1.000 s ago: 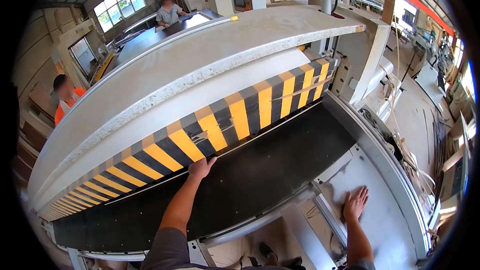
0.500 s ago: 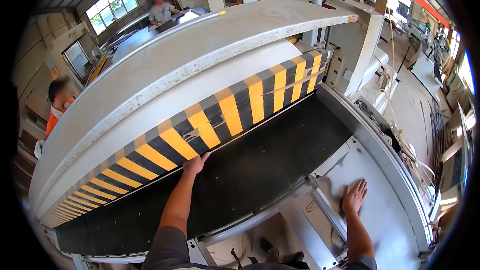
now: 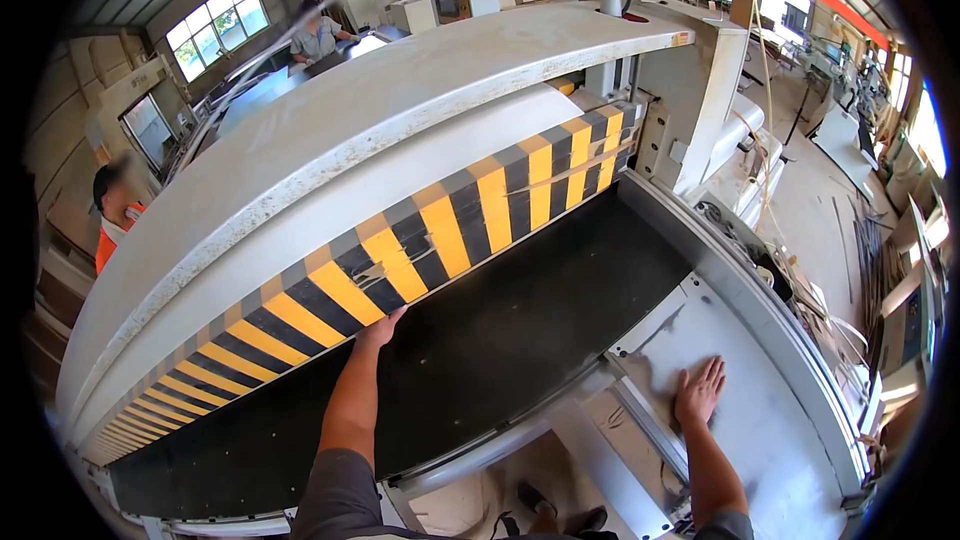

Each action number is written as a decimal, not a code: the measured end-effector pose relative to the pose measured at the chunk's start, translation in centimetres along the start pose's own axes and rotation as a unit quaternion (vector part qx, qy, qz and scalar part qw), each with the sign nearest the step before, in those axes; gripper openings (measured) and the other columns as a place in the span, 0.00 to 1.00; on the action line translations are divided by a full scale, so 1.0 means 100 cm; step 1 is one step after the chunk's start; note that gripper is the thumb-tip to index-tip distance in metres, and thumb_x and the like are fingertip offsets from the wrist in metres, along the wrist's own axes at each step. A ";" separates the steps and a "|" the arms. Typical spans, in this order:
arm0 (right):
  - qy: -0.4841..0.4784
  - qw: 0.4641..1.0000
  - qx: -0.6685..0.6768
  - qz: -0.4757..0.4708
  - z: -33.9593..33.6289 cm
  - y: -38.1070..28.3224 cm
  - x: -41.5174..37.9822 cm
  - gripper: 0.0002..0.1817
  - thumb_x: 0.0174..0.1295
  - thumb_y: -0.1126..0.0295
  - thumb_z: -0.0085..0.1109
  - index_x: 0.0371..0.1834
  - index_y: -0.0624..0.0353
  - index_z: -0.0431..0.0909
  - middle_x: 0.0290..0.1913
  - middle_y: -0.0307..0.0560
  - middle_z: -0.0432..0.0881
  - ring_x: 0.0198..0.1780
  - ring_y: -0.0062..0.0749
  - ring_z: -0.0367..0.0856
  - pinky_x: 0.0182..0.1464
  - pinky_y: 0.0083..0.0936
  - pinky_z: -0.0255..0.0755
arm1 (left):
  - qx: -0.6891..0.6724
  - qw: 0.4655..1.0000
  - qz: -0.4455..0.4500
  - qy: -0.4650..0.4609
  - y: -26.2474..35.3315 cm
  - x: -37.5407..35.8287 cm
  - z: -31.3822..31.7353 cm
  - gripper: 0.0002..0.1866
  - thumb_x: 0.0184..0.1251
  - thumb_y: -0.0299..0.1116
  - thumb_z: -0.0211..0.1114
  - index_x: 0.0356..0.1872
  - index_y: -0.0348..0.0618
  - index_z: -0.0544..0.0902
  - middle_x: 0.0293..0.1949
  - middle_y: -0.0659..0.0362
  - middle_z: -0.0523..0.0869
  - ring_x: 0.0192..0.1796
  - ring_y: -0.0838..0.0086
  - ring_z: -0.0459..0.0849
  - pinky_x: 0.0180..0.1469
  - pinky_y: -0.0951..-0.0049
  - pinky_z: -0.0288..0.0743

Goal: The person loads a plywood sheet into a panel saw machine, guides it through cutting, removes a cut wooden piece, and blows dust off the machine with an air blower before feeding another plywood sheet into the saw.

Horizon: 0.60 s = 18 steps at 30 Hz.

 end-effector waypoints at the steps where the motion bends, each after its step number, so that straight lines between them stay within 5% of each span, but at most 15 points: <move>1: 0.002 1.000 0.002 0.000 -0.001 0.000 -0.001 0.46 0.82 0.45 0.47 0.89 0.70 0.48 0.92 0.60 0.46 0.93 0.49 0.40 0.91 0.45 0.33 | -0.011 1.000 0.004 -0.003 0.002 0.001 -0.001 0.41 0.78 0.66 0.63 0.81 0.48 0.71 0.81 0.50 0.73 0.80 0.46 0.72 0.78 0.50 0.67; 7: 0.006 0.999 0.033 -0.005 -0.012 -0.003 -0.006 0.45 0.82 0.46 0.47 0.88 0.73 0.50 0.91 0.62 0.47 0.93 0.51 0.39 0.92 0.45 0.33 | 0.038 0.995 -0.088 -0.037 0.003 0.002 0.008 0.44 0.78 0.69 0.60 0.81 0.46 0.71 0.81 0.50 0.73 0.80 0.47 0.71 0.80 0.49 0.65; 9: 0.026 0.999 0.044 -0.013 -0.005 0.002 -0.002 0.45 0.82 0.46 0.48 0.87 0.72 0.51 0.91 0.62 0.49 0.92 0.50 0.41 0.91 0.45 0.33 | 0.095 0.973 -0.178 -0.112 0.045 -0.004 -0.008 0.42 0.81 0.66 0.56 0.77 0.39 0.74 0.80 0.47 0.74 0.79 0.47 0.73 0.80 0.48 0.66; 10: 0.035 0.998 0.050 -0.015 -0.003 0.007 -0.003 0.45 0.82 0.46 0.48 0.87 0.72 0.52 0.91 0.62 0.50 0.92 0.50 0.42 0.91 0.45 0.34 | 0.124 0.970 -0.172 -0.118 0.082 -0.017 -0.019 0.40 0.83 0.63 0.56 0.76 0.35 0.74 0.80 0.43 0.74 0.79 0.48 0.73 0.81 0.47 0.65; 13: 0.057 0.995 0.071 -0.026 0.006 0.015 0.002 0.44 0.82 0.45 0.47 0.87 0.69 0.54 0.90 0.61 0.53 0.92 0.50 0.44 0.91 0.45 0.36 | 0.141 0.985 0.032 0.090 0.138 -0.068 0.013 0.42 0.82 0.60 0.58 0.82 0.37 0.67 0.84 0.44 0.66 0.85 0.47 0.63 0.87 0.44 0.53; 18: 0.052 0.994 0.055 -0.075 0.007 0.028 -0.004 0.45 0.82 0.42 0.46 0.88 0.68 0.53 0.91 0.57 0.53 0.92 0.48 0.45 0.91 0.44 0.37 | 0.061 0.997 0.035 -0.001 0.167 -0.176 -0.010 0.34 0.86 0.52 0.56 0.80 0.38 0.70 0.83 0.46 0.68 0.84 0.49 0.65 0.86 0.45 0.55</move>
Point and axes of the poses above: each hand's wrist, its own x-axis towards the middle knuckle, its own z-axis out of the palm, y = z × x, the point moved 4 cm from there along x, towards the middle knuckle
